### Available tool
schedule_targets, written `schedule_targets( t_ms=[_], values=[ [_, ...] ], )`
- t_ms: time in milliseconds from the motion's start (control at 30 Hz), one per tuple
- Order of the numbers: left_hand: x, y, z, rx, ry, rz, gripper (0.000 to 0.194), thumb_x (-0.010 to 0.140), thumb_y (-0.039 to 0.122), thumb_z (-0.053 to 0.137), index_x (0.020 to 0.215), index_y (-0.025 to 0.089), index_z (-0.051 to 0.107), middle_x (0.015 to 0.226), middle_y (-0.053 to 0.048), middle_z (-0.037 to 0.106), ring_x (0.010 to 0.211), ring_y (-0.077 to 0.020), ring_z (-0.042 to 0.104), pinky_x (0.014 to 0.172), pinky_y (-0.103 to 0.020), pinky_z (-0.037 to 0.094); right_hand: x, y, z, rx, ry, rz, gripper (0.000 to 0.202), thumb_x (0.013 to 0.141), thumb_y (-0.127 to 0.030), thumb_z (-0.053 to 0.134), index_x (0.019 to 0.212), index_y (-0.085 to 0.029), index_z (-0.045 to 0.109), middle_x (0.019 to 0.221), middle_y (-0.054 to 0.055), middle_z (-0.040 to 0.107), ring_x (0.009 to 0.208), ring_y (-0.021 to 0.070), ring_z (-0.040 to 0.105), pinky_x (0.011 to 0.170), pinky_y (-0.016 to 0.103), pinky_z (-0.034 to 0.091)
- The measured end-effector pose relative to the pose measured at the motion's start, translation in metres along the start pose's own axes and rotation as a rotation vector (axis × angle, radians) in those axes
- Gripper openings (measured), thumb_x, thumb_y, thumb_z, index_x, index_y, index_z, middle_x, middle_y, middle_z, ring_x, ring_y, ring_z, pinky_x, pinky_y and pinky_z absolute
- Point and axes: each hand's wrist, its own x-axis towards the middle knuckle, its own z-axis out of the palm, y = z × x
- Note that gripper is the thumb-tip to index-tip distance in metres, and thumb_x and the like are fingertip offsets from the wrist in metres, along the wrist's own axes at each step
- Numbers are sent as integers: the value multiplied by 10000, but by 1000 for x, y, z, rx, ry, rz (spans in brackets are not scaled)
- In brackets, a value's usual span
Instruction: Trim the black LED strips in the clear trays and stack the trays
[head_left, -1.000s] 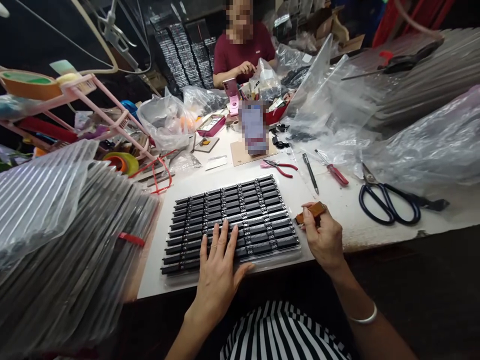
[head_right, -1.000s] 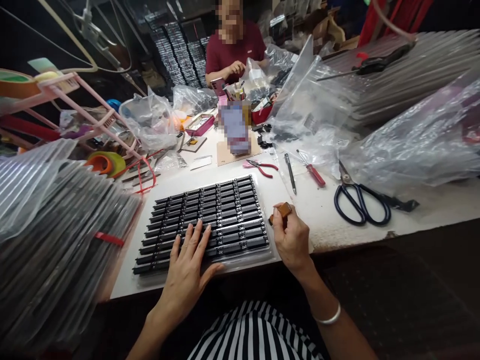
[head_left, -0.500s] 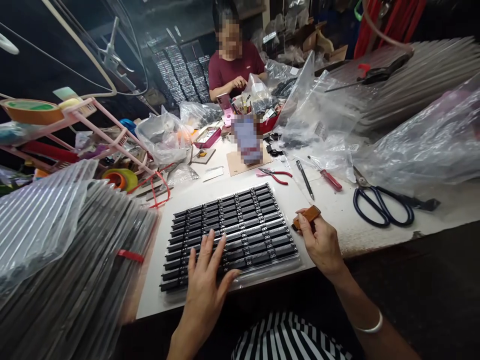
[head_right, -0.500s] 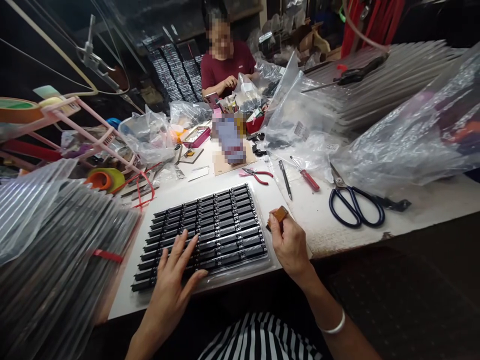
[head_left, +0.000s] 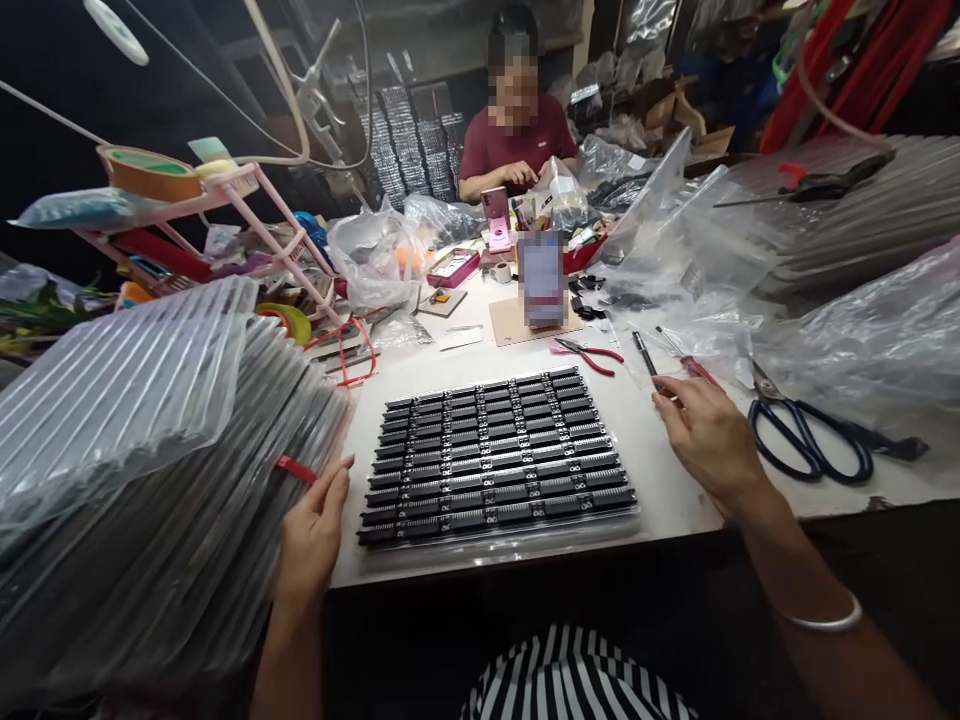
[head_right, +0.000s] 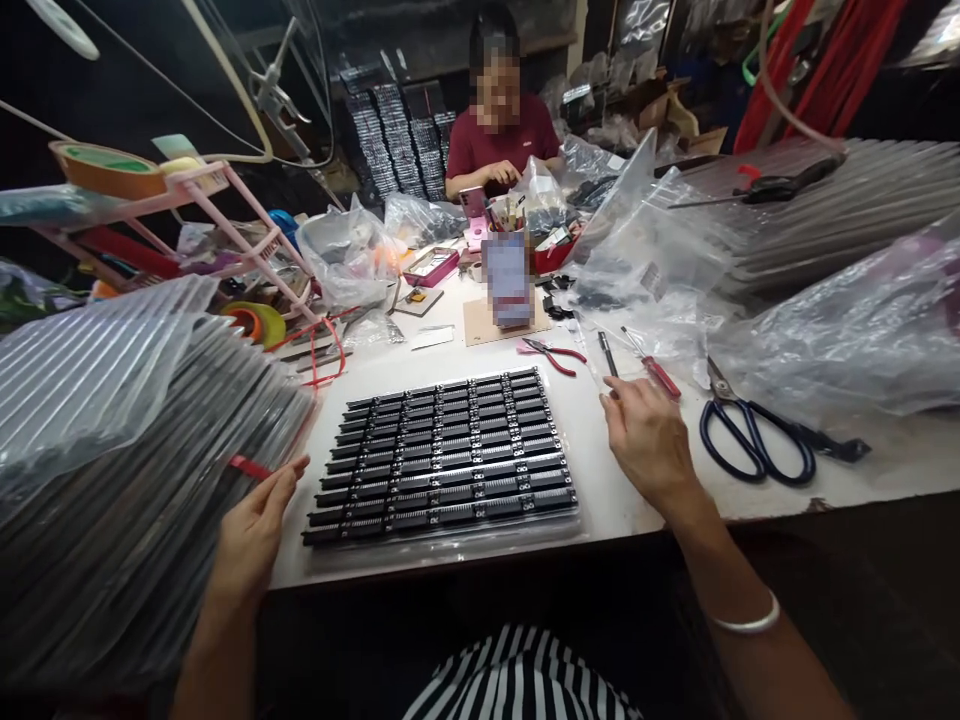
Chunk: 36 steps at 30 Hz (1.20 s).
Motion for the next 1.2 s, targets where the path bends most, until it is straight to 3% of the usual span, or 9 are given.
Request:
schedule_targets(
  t_ms=[167,300,367,433,533,667,767,900,1200],
  values=[
    [45,-3,11,-288,-84,-147,709,604,628,704,1106,130,652,1188,-137,644,950,-201,629,851,-317,494,51,-30,14,116,-382,109,341,892,-258,403,1107,-138,638,1027,133,649,956,283,594,827,383,437],
    [68,0,24,-369,-135,-164,767,519,612,759,1105,128,650,1011,-119,692,629,-103,576,553,-225,453,82,-31,40,227,-501,180,247,856,-246,473,843,-141,697,664,80,640,641,212,612,625,297,457],
    [71,1,30,-410,-152,-157,756,524,587,769,1117,134,648,964,-100,697,573,-74,528,492,-192,397,81,-28,51,336,-549,206,247,845,-259,482,759,-150,686,581,47,609,521,165,570,529,258,438],
    [69,1,33,-444,-157,-142,732,546,552,776,1142,150,641,972,-83,695,575,-56,503,487,-170,377,74,-26,59,463,-573,243,262,836,-291,470,803,-142,684,539,27,588,446,143,529,450,243,416],
    [64,0,33,-526,-172,-147,703,575,476,796,1189,183,620,1030,-62,691,602,-41,489,522,-146,398,62,-24,62,655,-558,302,380,803,-373,486,996,-94,658,501,2,546,392,134,480,372,238,379],
    [59,1,29,-709,-173,-219,634,580,335,832,1175,231,636,1148,-42,670,656,-32,526,591,-113,451,59,-30,51,847,-421,313,585,770,-471,539,1182,-57,580,546,-15,532,443,116,471,404,235,398],
    [59,5,27,-759,-150,-231,577,615,310,815,1164,255,646,1206,-30,653,919,-90,606,718,-110,484,59,-38,40,920,-303,286,576,791,-483,543,1189,-69,590,573,-18,531,472,103,460,442,239,415],
    [60,11,28,-789,-101,-219,546,597,300,819,1120,261,670,1218,-14,653,1242,-180,492,818,-124,491,56,-43,32,951,-217,248,530,805,-457,559,1169,-76,616,560,-26,517,468,97,441,444,240,406],
    [57,10,29,-905,-87,-141,460,711,208,731,1162,231,643,1207,-52,658,1178,-149,550,832,-138,490,55,-35,41,881,-252,294,529,779,-427,587,1155,-58,626,571,-11,542,470,104,464,447,242,419]
  ],
)
